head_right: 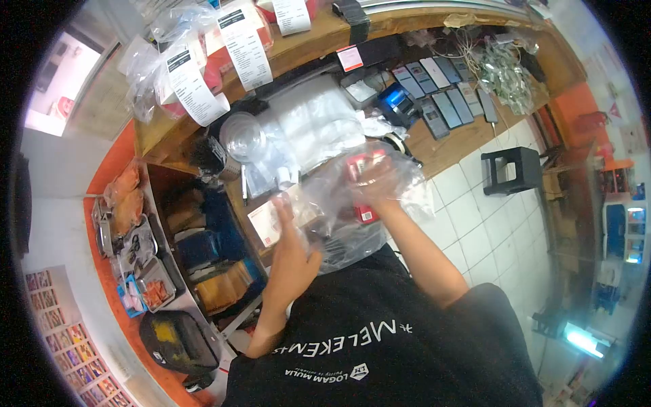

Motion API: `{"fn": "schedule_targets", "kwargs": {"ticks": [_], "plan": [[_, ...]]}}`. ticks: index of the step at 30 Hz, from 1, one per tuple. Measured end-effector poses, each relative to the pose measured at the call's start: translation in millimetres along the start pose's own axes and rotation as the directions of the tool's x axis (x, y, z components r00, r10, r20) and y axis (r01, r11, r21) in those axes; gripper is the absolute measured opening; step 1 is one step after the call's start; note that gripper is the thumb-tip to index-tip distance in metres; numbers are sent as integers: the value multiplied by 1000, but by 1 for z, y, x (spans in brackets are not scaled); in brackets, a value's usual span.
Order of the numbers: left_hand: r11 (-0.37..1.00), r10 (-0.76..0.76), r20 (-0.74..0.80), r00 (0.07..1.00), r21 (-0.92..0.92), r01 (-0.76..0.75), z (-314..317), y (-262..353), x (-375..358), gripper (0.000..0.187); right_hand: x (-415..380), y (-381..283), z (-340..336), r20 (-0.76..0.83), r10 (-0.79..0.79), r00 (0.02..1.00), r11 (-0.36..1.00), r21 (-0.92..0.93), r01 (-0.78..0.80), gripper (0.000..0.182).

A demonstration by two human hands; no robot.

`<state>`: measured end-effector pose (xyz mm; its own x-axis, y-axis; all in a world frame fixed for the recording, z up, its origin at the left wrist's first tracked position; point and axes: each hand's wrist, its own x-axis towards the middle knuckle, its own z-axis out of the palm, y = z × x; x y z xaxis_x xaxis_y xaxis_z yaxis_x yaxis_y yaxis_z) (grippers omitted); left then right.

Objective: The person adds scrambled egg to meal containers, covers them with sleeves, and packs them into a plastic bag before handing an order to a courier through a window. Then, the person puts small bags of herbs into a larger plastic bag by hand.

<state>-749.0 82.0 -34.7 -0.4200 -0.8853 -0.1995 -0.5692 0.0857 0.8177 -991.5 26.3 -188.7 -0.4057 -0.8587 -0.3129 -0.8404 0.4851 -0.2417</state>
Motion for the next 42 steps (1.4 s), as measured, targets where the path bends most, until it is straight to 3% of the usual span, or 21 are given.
{"fn": "schedule_targets", "kwargs": {"ticks": [4,7,10,13,16,17,19,20,21,22,23,24,26,28,30,31,33,36,38,39,42], "plan": [[994,96,-116,989,-35,-101,-18,30,-2,100,44,19,78,-65,-188,980,945,-284,162,99],[995,-88,-36,995,-41,87,-10,16,16,97,39,20,86,38,-201,979,938,-280,203,93],[999,6,-99,995,-39,-10,-14,33,12,92,34,5,65,56,-82,995,981,-172,90,86],[1000,-13,-100,995,-18,11,-3,38,8,94,62,42,114,8,-381,925,840,-415,350,83],[987,-90,-101,991,-142,75,8,33,4,89,54,38,70,-17,-324,946,923,-224,312,79],[979,-117,-132,984,-183,92,9,37,2,84,54,29,60,3,-259,966,920,-303,248,73],[953,-163,-76,984,-271,137,4,42,0,82,43,43,43,131,-564,815,744,-346,571,68],[938,-176,-50,983,-311,152,2,42,-1,81,36,21,2,407,-555,725,689,-263,675,61],[969,-152,-116,981,-214,125,9,36,-6,77,29,-2,-38,670,-491,556,672,-114,732,56],[956,-226,-14,974,-193,219,4,35,-8,76,21,-24,-78,851,-390,353,701,26,712,52],[937,-297,88,951,-165,308,-3,36,-10,76,8,-35,-110,826,-536,177,521,158,839,50],[913,-362,196,911,-123,389,-8,37,-14,75,-1,-58,-145,846,-530,59,570,303,764,48],[944,-300,216,929,-74,322,2,21,-27,74,-18,-119,-186,821,-549,-154,652,536,536,43],[971,-213,221,952,-64,232,18,1,-38,73,-43,-163,-155,591,-793,150,459,417,784,46],[987,-105,223,969,-93,128,32,-15,-48,72,-49,-174,-36,390,-901,190,305,258,917,74],[990,-88,265,960,-85,114,36,-18,-51,72,-53,-171,25,375,-895,244,257,-14,966,89],[993,-52,327,944,-83,84,40,-21,-51,71,-47,-169,84,385,-880,279,192,-251,949,109],[985,-138,453,881,-28,168,30,-14,-50,74,-20,-179,90,445,-856,263,238,-112,965,117],[992,-52,390,919,-89,94,34,-22,-51,79,-6,-180,66,436,-847,302,343,16,939,118],[992,-11,357,934,-116,56,35,-26,-51,82,4,-182,46,450,-830,330,424,126,897,119],[981,-140,399,906,-69,182,22,-20,-41,90,5,-169,-79,492,-802,338,522,301,798,115]]}}
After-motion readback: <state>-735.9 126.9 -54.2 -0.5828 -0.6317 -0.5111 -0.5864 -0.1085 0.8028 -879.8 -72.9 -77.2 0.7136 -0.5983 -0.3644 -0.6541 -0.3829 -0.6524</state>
